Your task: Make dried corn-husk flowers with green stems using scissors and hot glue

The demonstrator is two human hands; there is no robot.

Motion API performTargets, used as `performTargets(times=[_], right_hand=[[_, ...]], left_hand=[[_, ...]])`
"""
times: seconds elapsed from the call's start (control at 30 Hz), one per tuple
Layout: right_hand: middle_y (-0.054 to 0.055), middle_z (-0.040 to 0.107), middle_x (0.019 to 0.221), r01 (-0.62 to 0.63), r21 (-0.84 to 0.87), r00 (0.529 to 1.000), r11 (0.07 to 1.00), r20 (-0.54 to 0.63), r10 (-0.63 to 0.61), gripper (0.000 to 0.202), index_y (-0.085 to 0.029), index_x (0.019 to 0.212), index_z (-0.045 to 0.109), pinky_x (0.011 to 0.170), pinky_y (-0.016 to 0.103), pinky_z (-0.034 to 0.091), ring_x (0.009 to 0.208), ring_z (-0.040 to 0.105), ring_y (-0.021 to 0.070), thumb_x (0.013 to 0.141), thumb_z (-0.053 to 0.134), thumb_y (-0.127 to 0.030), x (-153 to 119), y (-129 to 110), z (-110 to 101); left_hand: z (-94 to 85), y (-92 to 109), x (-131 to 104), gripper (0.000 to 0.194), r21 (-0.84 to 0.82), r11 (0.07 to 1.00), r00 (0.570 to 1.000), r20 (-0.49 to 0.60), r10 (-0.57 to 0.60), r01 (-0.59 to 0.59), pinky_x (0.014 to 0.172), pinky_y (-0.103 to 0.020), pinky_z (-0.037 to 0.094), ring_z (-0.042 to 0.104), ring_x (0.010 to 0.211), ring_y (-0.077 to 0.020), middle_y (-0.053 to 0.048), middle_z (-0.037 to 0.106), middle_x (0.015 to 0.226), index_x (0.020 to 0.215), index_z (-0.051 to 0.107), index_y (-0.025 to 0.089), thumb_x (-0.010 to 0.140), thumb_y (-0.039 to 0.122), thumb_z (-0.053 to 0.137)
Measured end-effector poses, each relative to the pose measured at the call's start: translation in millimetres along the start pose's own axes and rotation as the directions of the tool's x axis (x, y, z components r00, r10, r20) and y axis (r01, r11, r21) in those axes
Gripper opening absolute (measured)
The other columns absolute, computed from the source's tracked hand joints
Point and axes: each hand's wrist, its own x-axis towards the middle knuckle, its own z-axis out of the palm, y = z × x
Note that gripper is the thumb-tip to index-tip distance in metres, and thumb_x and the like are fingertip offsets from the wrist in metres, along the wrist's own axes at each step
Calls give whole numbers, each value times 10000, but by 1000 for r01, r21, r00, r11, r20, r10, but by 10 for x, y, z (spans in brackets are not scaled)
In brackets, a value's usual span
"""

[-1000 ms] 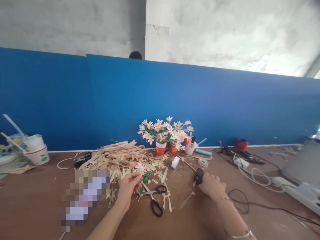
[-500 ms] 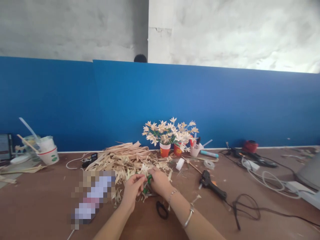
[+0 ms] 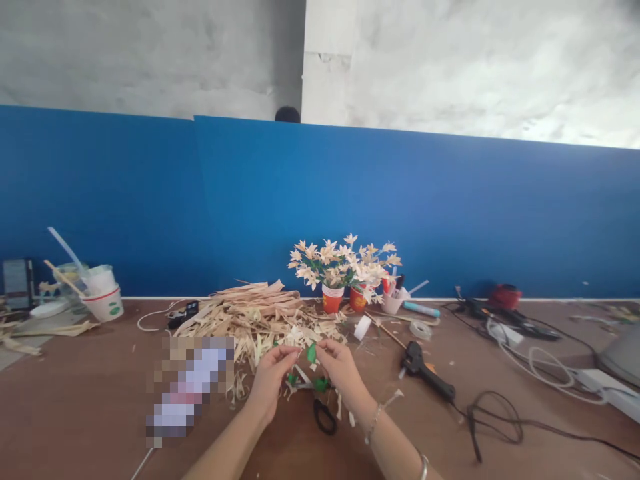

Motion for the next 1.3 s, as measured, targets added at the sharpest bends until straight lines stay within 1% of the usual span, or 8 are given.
performTargets(times=[0.23, 0.5, 0.67, 0.73, 0.87, 0.97, 1.13, 1.3], right_hand=[[-50, 454, 445, 80, -37, 997, 996, -5, -81, 275, -143, 617, 557, 380, 177, 243, 392, 353, 60, 693, 542, -407, -41, 41, -17], [-30, 502, 476, 135, -308, 991, 942, 24, -135, 189, -155, 526, 551, 478, 199, 348, 479, 466, 101, 681, 487, -244, -71, 21, -53], [30, 603, 1043, 215, -582, 939, 784, -98, -330, 226, -223, 848, 659, 784, 266, 421, 946, 553, 197, 658, 538, -216, -191, -149, -113], [43, 605, 1057, 222, -544, 934, 810, -120, -336, 267, -225, 920, 646, 798, 286, 431, 963, 557, 207, 683, 521, -227, -205, -187, -109], [82, 647, 962, 63, -149, 998, 987, 24, -60, 351, -162, 997, 607, 519, 261, 474, 666, 626, 180, 673, 526, -271, -149, -140, -38], [53, 669, 789, -60, 55, 992, 997, 117, 53, 307, -143, 885, 630, 452, 231, 451, 566, 607, 151, 640, 576, -320, -98, -72, -1], [-19, 587, 514, -71, 17, 995, 997, 70, 69, 208, -142, 657, 601, 389, 190, 384, 443, 531, 105, 598, 635, -339, -63, -38, -47], [-34, 573, 532, -2, 52, 996, 999, 85, -2, 227, -153, 666, 586, 449, 200, 391, 450, 500, 84, 578, 660, -349, -56, -50, -70]], left_hand=[[32, 32, -69, 98, -89, 996, 992, 124, 21, -10, 618, -220, 415, 596, 748, -137, -55, 632, 1059, 673, 650, 152, 608, 207, 699], [28, 68, -74, 138, -189, 980, 987, 157, -37, 67, 683, -228, 463, 600, 935, -211, -87, 679, 951, 656, 619, 133, 613, 217, 720], [-6, 32, -45, 140, -185, 978, 986, 151, -71, 98, 664, -211, 468, 593, 962, -204, -83, 675, 967, 690, 624, 132, 619, 204, 721], [-12, 19, -38, 147, -180, 978, 985, 153, -78, 106, 665, -211, 469, 595, 958, -200, -84, 673, 973, 708, 633, 128, 622, 208, 721], [-11, 16, -37, 158, -180, 975, 979, 175, -101, 133, 668, -207, 468, 613, 914, -183, -76, 688, 921, 725, 636, 129, 621, 207, 725], [-11, 29, -40, 161, -178, 973, 979, 169, -115, 146, 661, -201, 469, 620, 901, -183, -71, 698, 881, 719, 635, 133, 610, 200, 732], [-30, 38, -31, 130, -178, 971, 975, 180, -129, 161, 638, -182, 472, 630, 872, -172, -74, 699, 861, 730, 648, 125, 634, 183, 714], [-35, 41, -32, 138, -158, 972, 973, 184, -142, 172, 612, -179, 478, 641, 842, -170, -71, 702, 853, 723, 651, 129, 620, 183, 725]])
